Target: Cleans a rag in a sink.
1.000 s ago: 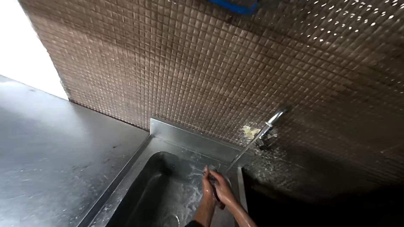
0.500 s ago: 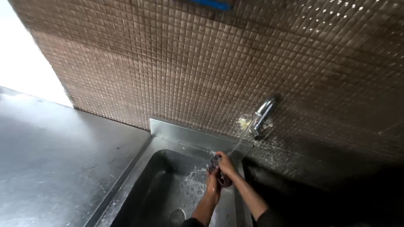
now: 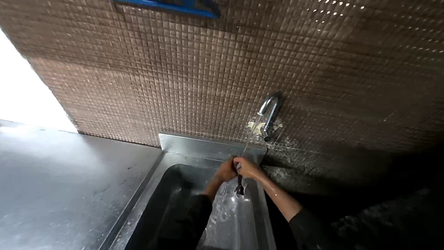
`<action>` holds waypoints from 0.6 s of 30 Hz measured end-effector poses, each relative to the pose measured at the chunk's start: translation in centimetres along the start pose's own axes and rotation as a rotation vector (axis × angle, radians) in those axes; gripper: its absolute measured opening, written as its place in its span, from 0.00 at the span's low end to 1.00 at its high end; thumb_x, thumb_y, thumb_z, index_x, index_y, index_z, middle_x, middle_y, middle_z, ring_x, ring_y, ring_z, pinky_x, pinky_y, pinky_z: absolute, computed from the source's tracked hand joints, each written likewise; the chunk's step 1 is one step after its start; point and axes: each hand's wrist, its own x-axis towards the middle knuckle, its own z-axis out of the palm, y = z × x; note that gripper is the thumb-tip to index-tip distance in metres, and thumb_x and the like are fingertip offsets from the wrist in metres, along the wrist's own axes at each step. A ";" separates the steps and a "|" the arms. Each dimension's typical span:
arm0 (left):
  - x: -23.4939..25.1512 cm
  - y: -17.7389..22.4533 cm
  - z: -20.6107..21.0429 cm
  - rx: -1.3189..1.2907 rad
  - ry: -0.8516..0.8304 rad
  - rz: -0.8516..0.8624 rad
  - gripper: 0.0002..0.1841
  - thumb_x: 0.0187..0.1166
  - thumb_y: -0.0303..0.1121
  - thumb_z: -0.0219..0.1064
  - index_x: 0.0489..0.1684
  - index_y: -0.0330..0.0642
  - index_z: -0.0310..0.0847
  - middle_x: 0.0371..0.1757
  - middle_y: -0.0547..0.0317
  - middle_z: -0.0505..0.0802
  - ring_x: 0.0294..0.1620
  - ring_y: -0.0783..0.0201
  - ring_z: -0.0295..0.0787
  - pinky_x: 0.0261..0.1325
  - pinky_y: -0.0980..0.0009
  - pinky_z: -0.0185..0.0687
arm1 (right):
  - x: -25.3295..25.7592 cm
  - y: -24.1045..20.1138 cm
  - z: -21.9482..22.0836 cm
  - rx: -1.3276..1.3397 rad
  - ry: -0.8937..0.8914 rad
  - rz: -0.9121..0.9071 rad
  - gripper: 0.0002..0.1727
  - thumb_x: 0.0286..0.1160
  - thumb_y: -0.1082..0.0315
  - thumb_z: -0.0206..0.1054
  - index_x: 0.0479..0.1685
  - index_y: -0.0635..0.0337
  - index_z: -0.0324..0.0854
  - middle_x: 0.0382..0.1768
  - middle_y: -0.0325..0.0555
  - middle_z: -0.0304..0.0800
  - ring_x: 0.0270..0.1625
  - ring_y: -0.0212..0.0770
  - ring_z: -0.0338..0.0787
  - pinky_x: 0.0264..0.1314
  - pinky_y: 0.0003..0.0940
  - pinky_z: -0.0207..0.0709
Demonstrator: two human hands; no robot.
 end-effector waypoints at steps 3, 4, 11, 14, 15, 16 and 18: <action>1.6 1.3 -1.6 0.072 -0.061 0.003 0.18 0.78 0.25 0.70 0.64 0.28 0.79 0.54 0.34 0.89 0.56 0.42 0.87 0.64 0.43 0.80 | -1.9 0.5 -3.9 0.156 0.236 -0.045 0.15 0.73 0.77 0.72 0.58 0.66 0.86 0.62 0.63 0.86 0.63 0.58 0.88 0.68 0.56 0.80; 2.0 1.4 -1.8 0.104 -0.071 -0.005 0.18 0.77 0.26 0.71 0.63 0.28 0.80 0.55 0.34 0.90 0.57 0.42 0.88 0.65 0.43 0.80 | -2.4 0.8 -5.4 0.162 0.354 -0.033 0.14 0.73 0.77 0.72 0.58 0.65 0.86 0.62 0.62 0.87 0.62 0.58 0.89 0.67 0.56 0.81; 1.7 2.8 -1.8 -0.046 0.097 0.000 0.12 0.79 0.26 0.70 0.53 0.25 0.80 0.44 0.36 0.89 0.45 0.46 0.87 0.54 0.48 0.82 | 0.2 5.5 -7.3 -0.231 0.662 0.163 0.22 0.81 0.66 0.69 0.70 0.71 0.80 0.74 0.71 0.75 0.67 0.69 0.85 0.67 0.62 0.81; 1.0 2.8 -2.2 -0.101 0.190 0.046 0.11 0.78 0.25 0.71 0.50 0.27 0.80 0.40 0.39 0.88 0.40 0.49 0.85 0.49 0.50 0.82 | 0.9 6.5 -6.8 -0.036 0.914 0.101 0.13 0.81 0.68 0.68 0.53 0.70 0.90 0.59 0.66 0.89 0.59 0.67 0.90 0.63 0.64 0.81; 0.9 2.5 -2.4 -0.110 0.200 0.073 0.14 0.78 0.25 0.71 0.58 0.29 0.80 0.43 0.39 0.90 0.42 0.50 0.88 0.52 0.50 0.84 | 1.2 6.7 -6.8 0.170 1.015 0.111 0.13 0.79 0.67 0.70 0.48 0.69 0.91 0.52 0.64 0.93 0.55 0.63 0.92 0.61 0.63 0.82; 0.8 2.3 -2.8 -0.094 0.190 0.092 0.19 0.78 0.26 0.70 0.66 0.31 0.79 0.47 0.39 0.92 0.46 0.50 0.90 0.57 0.51 0.84 | 1.5 6.9 -6.8 0.421 1.078 0.144 0.14 0.78 0.64 0.73 0.47 0.70 0.91 0.47 0.64 0.94 0.50 0.59 0.93 0.58 0.60 0.82; 0.4 2.6 -3.4 -0.005 0.157 0.094 0.17 0.81 0.28 0.67 0.66 0.32 0.84 0.53 0.39 0.94 0.56 0.48 0.92 0.67 0.47 0.82 | 1.8 7.6 -6.6 0.878 1.079 0.183 0.19 0.77 0.63 0.75 0.54 0.73 0.86 0.48 0.64 0.92 0.43 0.51 0.94 0.52 0.49 0.89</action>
